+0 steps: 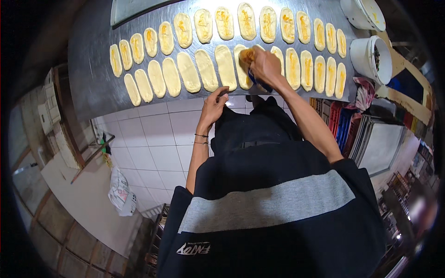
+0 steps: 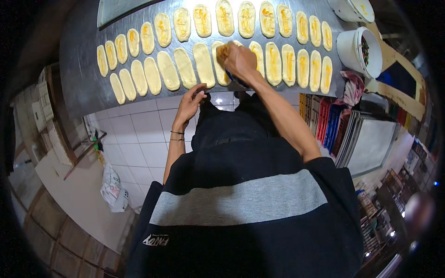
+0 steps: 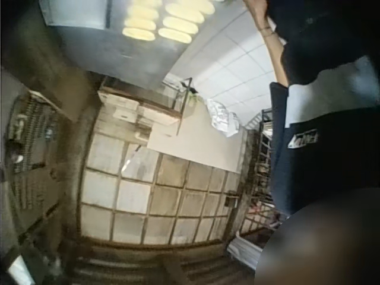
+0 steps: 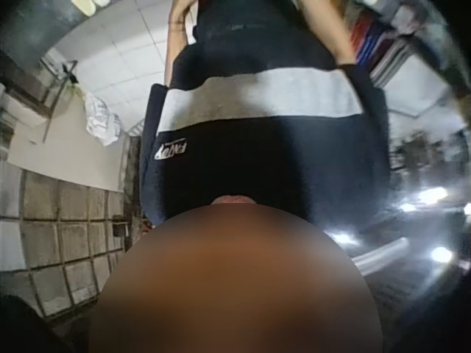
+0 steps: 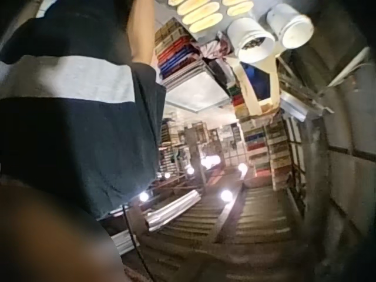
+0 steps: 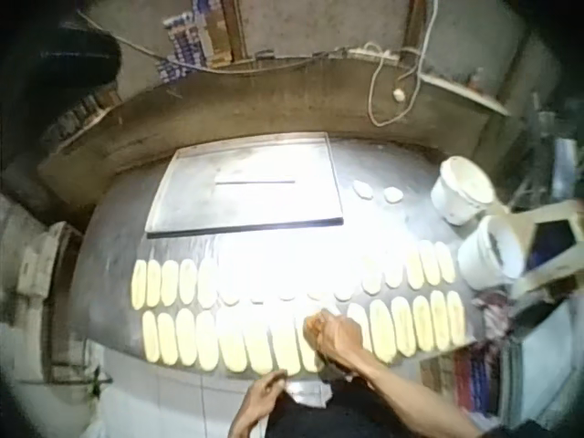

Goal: Rolling out dough portions and applying a liquid topping to flattened bread pieces on a workstation.

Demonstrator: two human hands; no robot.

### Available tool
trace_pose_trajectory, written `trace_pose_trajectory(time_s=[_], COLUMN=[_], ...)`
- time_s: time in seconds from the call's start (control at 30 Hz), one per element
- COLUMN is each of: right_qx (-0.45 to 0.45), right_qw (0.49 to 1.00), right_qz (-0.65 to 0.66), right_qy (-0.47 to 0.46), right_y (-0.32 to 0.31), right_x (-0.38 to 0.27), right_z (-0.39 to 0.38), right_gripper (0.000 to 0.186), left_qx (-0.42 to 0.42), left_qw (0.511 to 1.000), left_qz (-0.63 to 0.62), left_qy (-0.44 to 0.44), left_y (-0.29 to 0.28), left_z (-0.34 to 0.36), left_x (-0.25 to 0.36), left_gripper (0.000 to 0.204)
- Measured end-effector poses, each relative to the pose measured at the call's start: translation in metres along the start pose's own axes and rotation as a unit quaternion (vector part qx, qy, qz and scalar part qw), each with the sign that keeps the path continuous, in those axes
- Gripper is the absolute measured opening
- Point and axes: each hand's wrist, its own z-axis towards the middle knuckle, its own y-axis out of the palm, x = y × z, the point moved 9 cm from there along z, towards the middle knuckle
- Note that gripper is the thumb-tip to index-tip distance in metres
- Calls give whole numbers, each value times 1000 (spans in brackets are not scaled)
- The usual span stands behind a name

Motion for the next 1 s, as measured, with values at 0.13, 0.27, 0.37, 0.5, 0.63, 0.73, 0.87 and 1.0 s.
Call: trace_pose_trajectory(time_s=[0.13, 0.27, 0.37, 0.5, 0.63, 0.73, 0.87, 1.0], right_qx=[-93, -131, -43, 24, -48, -110, -15, 84], right_qw=[996, 989, 994, 997, 994, 988, 996, 992], right_qz=[-9, -14, 31, -19, -56, -51, -8, -44], right_qy=[1, 74, 98, 71, 77, 95, 90, 84], right_y=[20, -10, -43, -30, 3, 3, -32, -32], right_x=[14, 45, 38, 47, 71, 103, 88, 85], right_z=[-88, -102, -51, 0, -46, -89, -51, -15], right_gripper=[16, 24, 26, 26, 25, 23, 25, 25], left_qx=[-15, -24, -37, -46, -3, 15, 16, -29], left_qw=[1000, 998, 997, 998, 997, 994, 992, 992], left_qz=[0, -54, -62, -48, -62, -99, -121, -117], left_qy=[21, 8, 26, 19, 37, 42, 10, 23], left_y=[-2, -13, -27, -37, -56, -63, -70, -63], left_z=[0, 7, 10, 21, 20, 14, 17, 30], left_x=[-7, -17, -8, 3, 1, -7, -26, -16], left_gripper=[36, 37, 39, 40, 39, 39, 39, 38])
